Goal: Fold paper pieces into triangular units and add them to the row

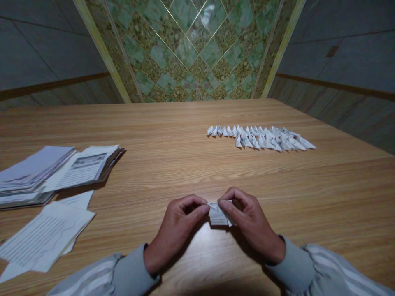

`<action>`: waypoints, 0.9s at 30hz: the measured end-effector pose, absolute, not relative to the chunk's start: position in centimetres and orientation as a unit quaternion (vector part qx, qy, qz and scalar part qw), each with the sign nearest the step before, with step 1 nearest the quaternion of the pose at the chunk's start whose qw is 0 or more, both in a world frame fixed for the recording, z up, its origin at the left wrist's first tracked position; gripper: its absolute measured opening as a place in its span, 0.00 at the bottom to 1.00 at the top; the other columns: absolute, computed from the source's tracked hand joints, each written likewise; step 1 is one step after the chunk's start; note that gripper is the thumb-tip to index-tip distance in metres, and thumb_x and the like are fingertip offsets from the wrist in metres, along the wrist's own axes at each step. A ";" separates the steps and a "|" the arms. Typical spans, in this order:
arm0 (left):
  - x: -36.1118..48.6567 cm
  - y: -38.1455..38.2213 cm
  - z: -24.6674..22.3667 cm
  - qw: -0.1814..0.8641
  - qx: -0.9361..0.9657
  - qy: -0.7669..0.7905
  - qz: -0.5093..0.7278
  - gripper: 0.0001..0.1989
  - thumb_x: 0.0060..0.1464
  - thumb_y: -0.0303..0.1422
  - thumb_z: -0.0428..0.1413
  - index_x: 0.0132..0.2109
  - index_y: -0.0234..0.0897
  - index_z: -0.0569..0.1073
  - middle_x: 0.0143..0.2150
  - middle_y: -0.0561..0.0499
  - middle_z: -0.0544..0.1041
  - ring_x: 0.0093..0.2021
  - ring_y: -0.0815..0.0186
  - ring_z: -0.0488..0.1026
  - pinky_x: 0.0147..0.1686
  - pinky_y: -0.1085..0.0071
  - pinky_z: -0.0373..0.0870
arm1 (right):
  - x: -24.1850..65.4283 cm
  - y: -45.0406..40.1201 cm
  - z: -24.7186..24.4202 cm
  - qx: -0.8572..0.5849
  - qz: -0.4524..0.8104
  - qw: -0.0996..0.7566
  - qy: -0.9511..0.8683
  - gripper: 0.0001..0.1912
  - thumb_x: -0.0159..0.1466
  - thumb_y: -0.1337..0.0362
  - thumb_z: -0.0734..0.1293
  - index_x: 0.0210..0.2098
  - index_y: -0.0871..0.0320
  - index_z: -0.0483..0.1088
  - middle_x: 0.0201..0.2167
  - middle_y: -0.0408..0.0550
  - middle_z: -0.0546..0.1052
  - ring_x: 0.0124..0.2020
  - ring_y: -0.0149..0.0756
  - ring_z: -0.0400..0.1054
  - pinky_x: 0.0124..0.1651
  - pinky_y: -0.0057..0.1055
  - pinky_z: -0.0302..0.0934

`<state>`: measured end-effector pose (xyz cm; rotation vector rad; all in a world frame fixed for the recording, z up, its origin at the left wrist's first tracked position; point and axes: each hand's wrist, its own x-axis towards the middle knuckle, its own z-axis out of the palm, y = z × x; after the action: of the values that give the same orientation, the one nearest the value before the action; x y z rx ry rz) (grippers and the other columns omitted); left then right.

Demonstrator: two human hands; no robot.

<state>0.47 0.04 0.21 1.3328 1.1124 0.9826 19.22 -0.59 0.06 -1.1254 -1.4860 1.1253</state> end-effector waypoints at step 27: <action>0.8 -0.4 -0.3 0.613 0.496 0.445 0.424 0.10 0.53 0.36 0.64 0.31 0.33 0.75 0.24 0.49 0.78 0.26 0.66 0.74 0.30 0.71 0.70 | 19.0 -0.2 -0.3 -0.437 0.507 0.509 -0.541 0.14 0.63 0.56 0.72 0.28 0.58 0.70 0.25 0.41 0.72 0.29 0.32 0.64 0.34 0.30 0.58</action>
<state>0.80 -0.37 -0.32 1.1442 1.0260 0.9770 19.05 -0.23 -0.34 -1.0526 -1.3032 1.2208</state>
